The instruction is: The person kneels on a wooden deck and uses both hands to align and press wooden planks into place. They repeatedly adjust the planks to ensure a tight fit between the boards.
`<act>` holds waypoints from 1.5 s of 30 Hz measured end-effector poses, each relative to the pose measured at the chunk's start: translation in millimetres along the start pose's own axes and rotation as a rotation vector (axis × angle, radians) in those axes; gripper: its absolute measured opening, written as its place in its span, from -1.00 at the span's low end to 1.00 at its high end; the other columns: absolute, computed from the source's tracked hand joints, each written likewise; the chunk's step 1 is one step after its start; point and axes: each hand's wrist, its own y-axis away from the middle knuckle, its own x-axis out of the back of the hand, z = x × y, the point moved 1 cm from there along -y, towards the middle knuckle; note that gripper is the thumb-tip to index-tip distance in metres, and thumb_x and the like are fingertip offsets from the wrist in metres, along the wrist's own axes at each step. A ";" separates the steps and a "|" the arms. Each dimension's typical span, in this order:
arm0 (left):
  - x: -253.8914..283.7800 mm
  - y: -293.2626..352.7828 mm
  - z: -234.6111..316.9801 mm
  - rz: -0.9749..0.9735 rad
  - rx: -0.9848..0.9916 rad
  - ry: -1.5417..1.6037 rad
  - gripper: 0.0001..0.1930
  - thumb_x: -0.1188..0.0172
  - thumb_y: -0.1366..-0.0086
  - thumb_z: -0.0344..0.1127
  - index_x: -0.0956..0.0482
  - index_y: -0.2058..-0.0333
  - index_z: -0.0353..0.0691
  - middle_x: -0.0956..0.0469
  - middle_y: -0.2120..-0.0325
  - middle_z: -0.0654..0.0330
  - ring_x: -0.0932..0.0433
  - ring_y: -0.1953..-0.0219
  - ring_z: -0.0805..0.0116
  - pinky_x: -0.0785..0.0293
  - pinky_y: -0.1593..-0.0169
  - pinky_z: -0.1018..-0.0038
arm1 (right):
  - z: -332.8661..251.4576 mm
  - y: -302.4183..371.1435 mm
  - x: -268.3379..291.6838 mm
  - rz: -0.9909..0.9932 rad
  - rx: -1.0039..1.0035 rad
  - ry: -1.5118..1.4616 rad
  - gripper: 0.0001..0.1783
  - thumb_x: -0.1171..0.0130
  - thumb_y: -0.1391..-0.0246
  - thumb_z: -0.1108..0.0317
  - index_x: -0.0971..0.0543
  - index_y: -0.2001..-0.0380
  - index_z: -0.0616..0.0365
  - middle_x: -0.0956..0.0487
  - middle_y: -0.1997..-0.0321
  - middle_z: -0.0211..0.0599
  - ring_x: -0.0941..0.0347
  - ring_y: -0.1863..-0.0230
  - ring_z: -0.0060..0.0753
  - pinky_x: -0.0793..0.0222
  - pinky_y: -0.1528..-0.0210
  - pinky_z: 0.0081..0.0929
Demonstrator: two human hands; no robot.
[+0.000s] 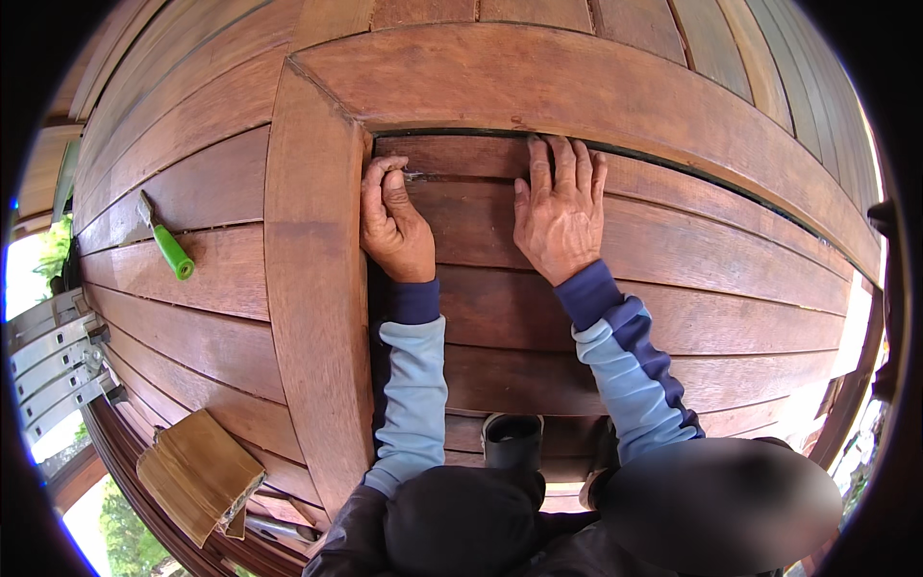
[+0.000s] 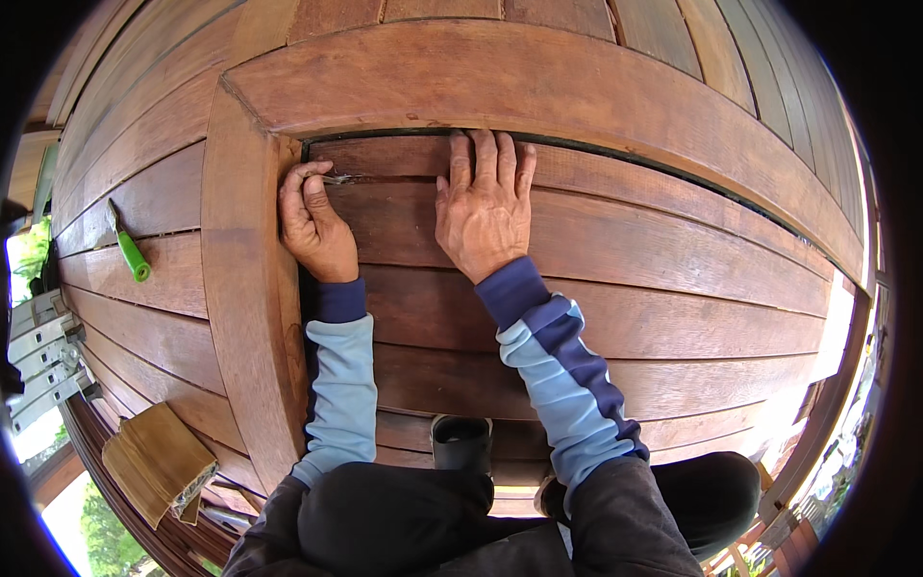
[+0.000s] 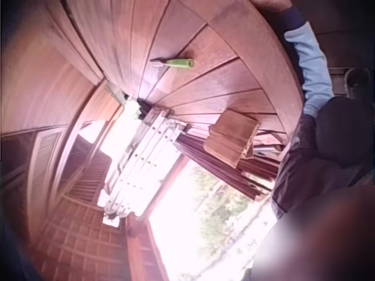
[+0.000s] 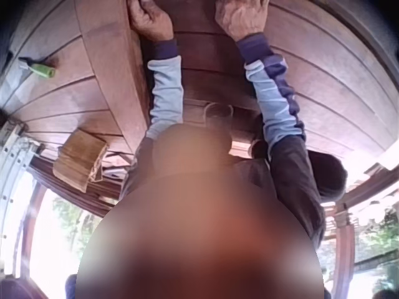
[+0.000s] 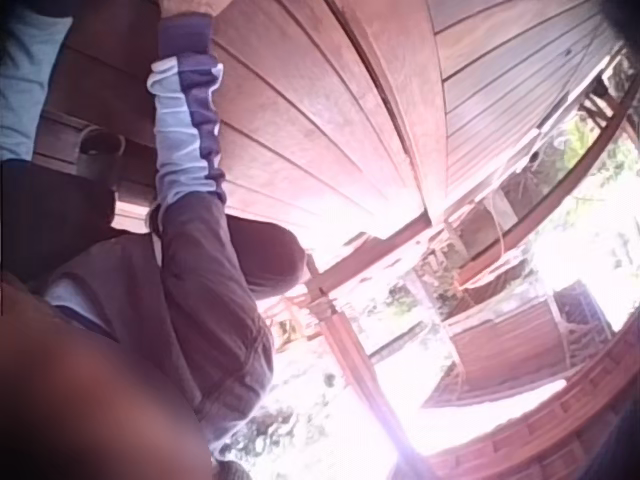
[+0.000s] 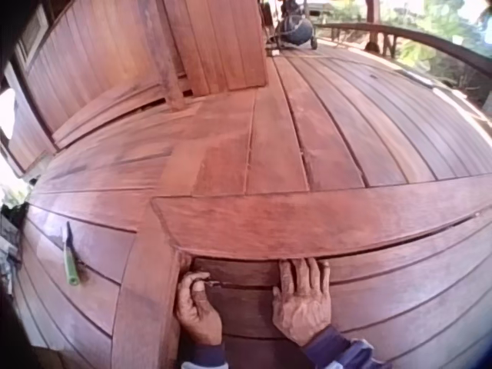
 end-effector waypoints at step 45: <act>-56.1 7.7 34.5 -0.699 -0.283 -0.586 -0.57 0.13 -0.33 -0.17 -0.46 -0.01 -0.34 -0.33 -0.09 0.10 -0.33 -0.09 0.12 -0.13 -0.16 -0.02 | 8.2 -9.1 -7.8 -0.023 0.011 -0.104 -0.51 -0.02 -0.03 0.24 -0.45 0.03 0.40 -0.34 -0.01 0.09 -0.21 -0.07 0.20 -0.13 -0.21 -0.01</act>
